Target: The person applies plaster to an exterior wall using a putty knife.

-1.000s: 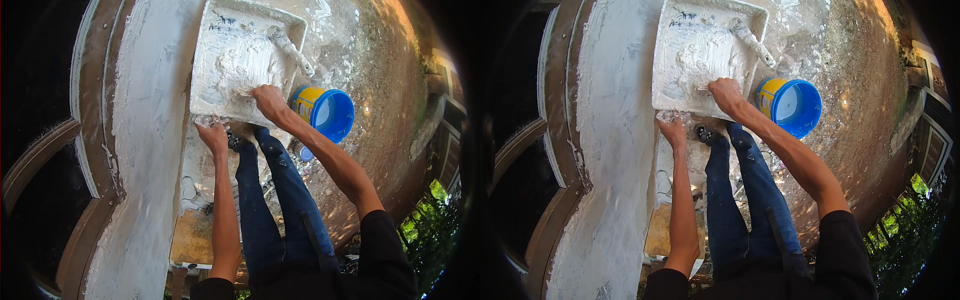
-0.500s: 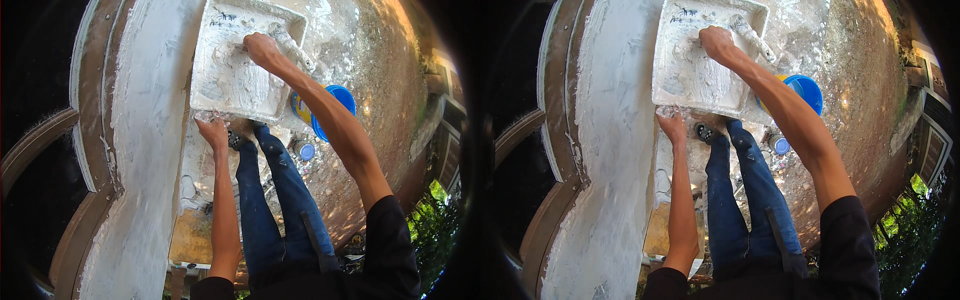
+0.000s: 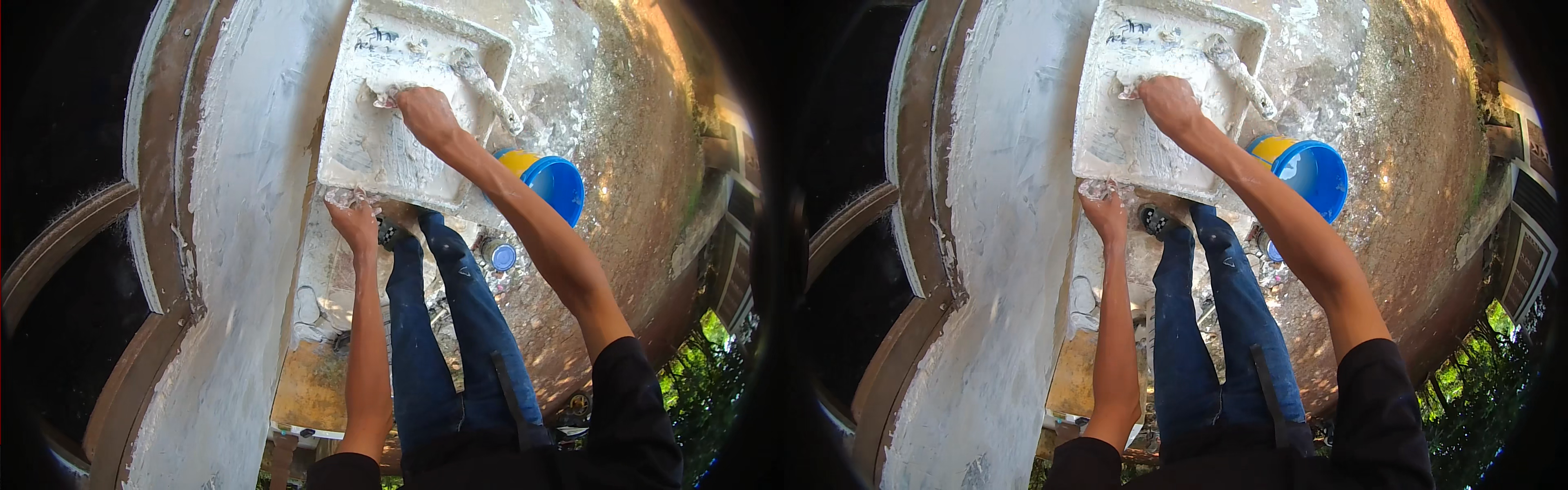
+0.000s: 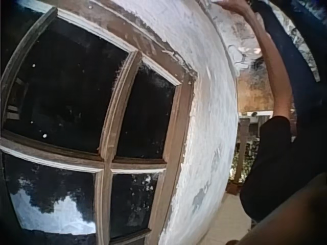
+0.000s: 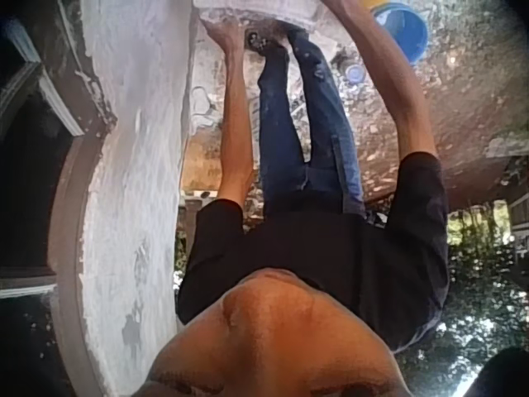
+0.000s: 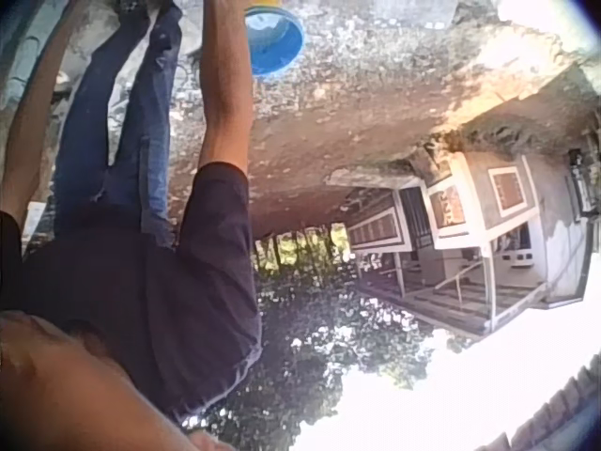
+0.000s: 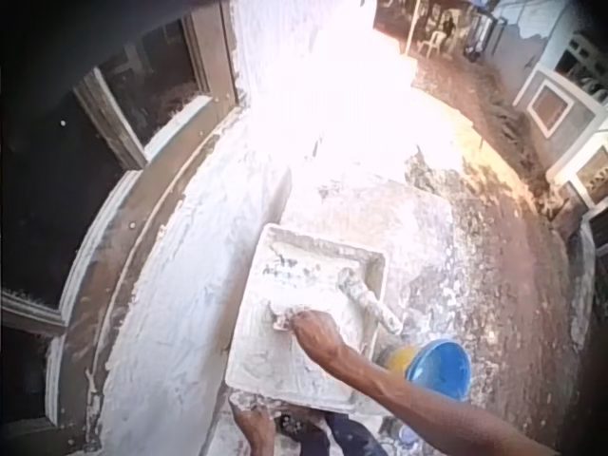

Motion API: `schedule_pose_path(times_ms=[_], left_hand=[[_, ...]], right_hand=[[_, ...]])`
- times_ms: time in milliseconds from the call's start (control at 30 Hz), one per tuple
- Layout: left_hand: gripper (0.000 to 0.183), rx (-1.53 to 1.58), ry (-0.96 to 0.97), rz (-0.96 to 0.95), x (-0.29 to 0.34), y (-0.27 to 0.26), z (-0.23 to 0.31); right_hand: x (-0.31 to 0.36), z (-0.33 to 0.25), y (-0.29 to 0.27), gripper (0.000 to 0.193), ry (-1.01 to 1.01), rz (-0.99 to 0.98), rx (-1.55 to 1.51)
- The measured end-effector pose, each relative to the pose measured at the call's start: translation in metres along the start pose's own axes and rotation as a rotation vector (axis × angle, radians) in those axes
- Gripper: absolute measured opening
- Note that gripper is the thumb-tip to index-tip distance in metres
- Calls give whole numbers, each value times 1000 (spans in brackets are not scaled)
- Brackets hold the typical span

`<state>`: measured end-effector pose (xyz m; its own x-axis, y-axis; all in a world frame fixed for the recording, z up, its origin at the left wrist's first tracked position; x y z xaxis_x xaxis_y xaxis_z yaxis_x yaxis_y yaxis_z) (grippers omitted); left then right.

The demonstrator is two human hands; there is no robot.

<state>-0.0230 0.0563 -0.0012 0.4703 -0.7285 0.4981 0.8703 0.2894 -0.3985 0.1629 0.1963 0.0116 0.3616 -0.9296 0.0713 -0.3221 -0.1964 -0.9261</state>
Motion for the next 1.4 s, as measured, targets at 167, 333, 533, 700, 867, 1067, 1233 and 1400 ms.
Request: schedule_pose_path(times_ms=[167, 333, 533, 700, 867, 1067, 1233, 1400], left_hand=[[36, -49, 40, 24, -4, 3, -11], [45, -181, 89, 21, -8, 3, -20], [44, -84, 89, -4, -8, 4, -19], [37, -106, 109, 20, -7, 5, -14], [44, 8, 42, -3, -4, 6, -14], [45, -158, 126, 38, -2, 6, -8], [45, -91, 128, 36, -9, -2, -19], [44, -85, 108, -2, -8, 4, -20]], right_hand=[[48, -35, 25, 16, -99, -95, 50], [83, -41, 25, 13, -61, -132, -43], [116, -70, 9, 13, -16, -187, -132], [86, -34, 17, 13, 105, -164, -199], [44, 12, 10, 15, 213, -98, -154], [32, 44, -35, 15, 338, 47, -187], [69, 22, -57, 15, 511, 155, -95], [86, 14, -13, 19, 662, 97, -29]])
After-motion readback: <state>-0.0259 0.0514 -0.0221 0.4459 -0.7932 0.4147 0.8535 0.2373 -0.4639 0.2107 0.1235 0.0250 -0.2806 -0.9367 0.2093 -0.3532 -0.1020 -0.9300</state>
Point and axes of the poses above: each hand's wrist, its own x-axis away from the middle knuckle, its own y-axis out of the palm, z = x × y, the point moved 6 cm from there along -x, towards the middle knuckle, and after that the axes turned 9 degrees about -y, right-handed, at the moved point
